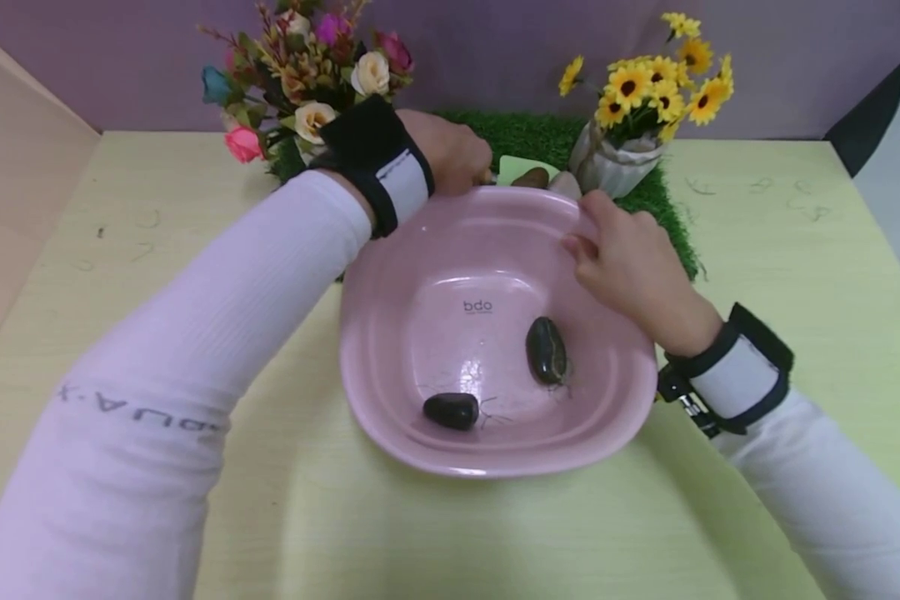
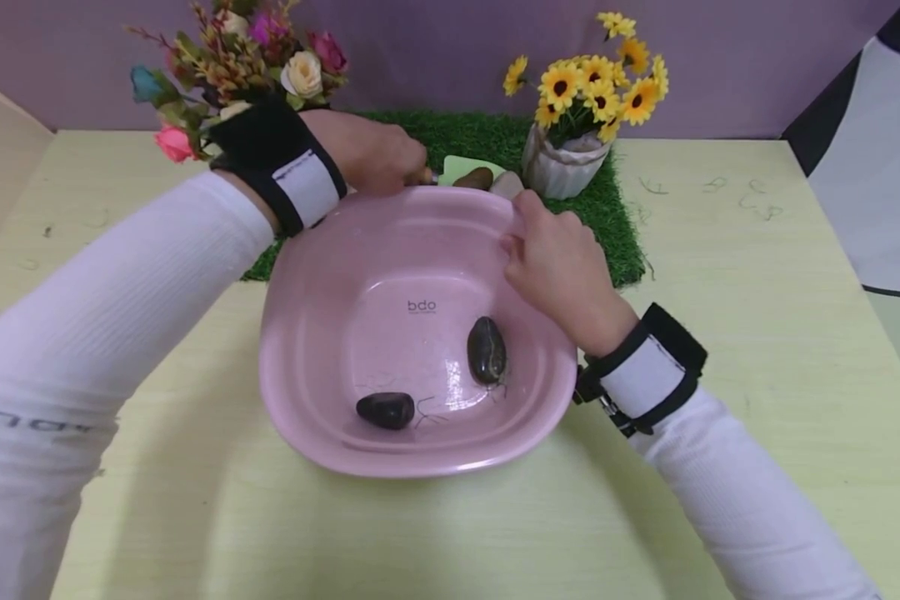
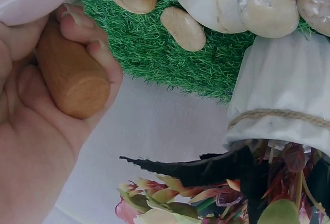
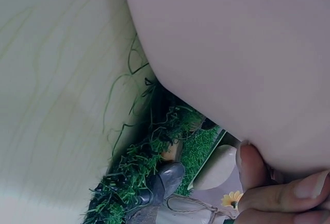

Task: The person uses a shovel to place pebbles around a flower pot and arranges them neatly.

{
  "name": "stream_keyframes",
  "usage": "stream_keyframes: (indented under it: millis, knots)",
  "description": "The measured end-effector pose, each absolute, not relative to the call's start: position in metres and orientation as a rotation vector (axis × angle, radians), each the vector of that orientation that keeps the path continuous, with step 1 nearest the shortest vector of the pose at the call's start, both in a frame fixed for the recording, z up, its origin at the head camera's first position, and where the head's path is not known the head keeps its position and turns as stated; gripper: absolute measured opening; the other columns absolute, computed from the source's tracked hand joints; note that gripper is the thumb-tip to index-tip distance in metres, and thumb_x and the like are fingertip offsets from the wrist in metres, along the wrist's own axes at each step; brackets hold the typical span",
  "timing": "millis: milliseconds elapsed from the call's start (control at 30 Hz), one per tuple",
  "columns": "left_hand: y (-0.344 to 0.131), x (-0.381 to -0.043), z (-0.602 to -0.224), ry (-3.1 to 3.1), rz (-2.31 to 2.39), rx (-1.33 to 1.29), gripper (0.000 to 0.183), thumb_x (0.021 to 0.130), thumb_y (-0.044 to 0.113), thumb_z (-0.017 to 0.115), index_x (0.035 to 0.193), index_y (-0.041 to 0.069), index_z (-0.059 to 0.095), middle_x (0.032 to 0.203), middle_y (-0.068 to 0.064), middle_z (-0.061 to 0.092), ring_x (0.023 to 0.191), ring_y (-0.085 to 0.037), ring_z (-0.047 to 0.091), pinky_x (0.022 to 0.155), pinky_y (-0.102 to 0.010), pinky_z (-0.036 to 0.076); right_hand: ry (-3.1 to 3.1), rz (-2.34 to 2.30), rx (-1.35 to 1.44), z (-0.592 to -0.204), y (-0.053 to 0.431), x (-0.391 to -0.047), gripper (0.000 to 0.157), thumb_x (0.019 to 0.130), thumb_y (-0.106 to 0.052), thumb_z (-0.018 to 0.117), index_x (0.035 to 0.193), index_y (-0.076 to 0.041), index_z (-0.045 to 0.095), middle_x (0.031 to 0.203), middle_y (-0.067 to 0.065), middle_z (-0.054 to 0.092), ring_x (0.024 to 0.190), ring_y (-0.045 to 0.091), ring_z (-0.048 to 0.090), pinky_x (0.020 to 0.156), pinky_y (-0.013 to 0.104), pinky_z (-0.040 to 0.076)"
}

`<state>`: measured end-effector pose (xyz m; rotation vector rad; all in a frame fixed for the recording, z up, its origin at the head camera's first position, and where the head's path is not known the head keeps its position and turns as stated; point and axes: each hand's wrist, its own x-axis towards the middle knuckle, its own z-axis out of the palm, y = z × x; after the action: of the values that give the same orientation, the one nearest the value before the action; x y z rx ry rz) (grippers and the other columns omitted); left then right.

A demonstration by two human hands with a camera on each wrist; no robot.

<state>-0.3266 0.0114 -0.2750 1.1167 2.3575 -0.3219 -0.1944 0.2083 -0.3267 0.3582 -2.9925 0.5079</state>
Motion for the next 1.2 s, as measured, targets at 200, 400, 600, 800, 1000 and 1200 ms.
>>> stream_keyframes:
  millis: [200,400,600,800,1000,1200]
  knots:
    - [0.0141,-0.3264,-0.2725,2.347,-0.384,1.101,0.028,0.105,0.024,0.033,0.082,0.014,0.044,0.091,-0.007,0.048,0.080,-0.020,0.044,0.073,-0.034,0.038,-2.982,0.497,0.356,-0.3266,0.2073,-0.1951,0.027,0.097,-0.017,0.056,0.116,0.002,0.053,0.067,0.017,0.054,0.051,0.028,0.053,0.046,0.033,0.038]
    - [0.0176,-0.3266,-0.2717,2.334,-0.439,1.113,0.020,0.102,0.018,0.037,0.084,0.013,0.044,0.098,-0.010,0.051,0.083,-0.021,0.044,0.072,-0.035,0.039,-2.987,0.482,0.346,-0.3262,0.2073,-0.1947,0.024,0.097,-0.017,0.056,0.112,0.002,0.052,0.066,0.016,0.053,0.051,0.029,0.052,0.046,0.034,0.038]
    - [0.0178,-0.3277,-0.2725,2.318,-0.441,1.085,0.021,0.104,0.024,0.036,0.089,0.013,0.046,0.102,-0.011,0.051,0.087,-0.022,0.045,0.077,-0.037,0.040,-2.987,0.478,0.350,-0.3270,0.2069,-0.1951,0.024,0.097,-0.017,0.056,0.112,0.002,0.052,0.066,0.016,0.053,0.050,0.029,0.052,0.046,0.033,0.037]
    - [0.0167,-0.3269,-0.2725,2.325,-0.407,1.097,0.024,0.105,0.026,0.036,0.093,0.012,0.051,0.103,-0.010,0.054,0.089,-0.022,0.048,0.080,-0.039,0.043,-2.996,0.481,0.337,-0.3265,0.2064,-0.1947,0.026,0.097,-0.018,0.056,0.113,0.001,0.052,0.066,0.016,0.053,0.051,0.029,0.052,0.046,0.034,0.037]
    - [0.0145,-0.3233,-0.2727,2.330,-0.302,0.992,0.046,0.107,0.029,0.035,0.148,0.008,0.034,0.138,-0.016,0.054,0.122,-0.029,0.056,0.102,-0.044,0.045,-2.991,0.475,0.344,-0.3264,0.2068,-0.1947,0.025,0.097,-0.017,0.056,0.112,0.002,0.052,0.067,0.017,0.054,0.052,0.030,0.054,0.046,0.035,0.039]
    - [0.0113,-0.3208,-0.2755,2.378,-0.238,1.032,0.050,0.108,0.032,0.029,0.151,0.006,0.028,0.137,-0.018,0.055,0.122,-0.030,0.056,0.103,-0.046,0.045,-3.001,0.484,0.340,-0.3266,0.2069,-0.1949,0.024,0.097,-0.018,0.056,0.112,0.000,0.051,0.066,0.016,0.053,0.051,0.029,0.053,0.046,0.034,0.037]
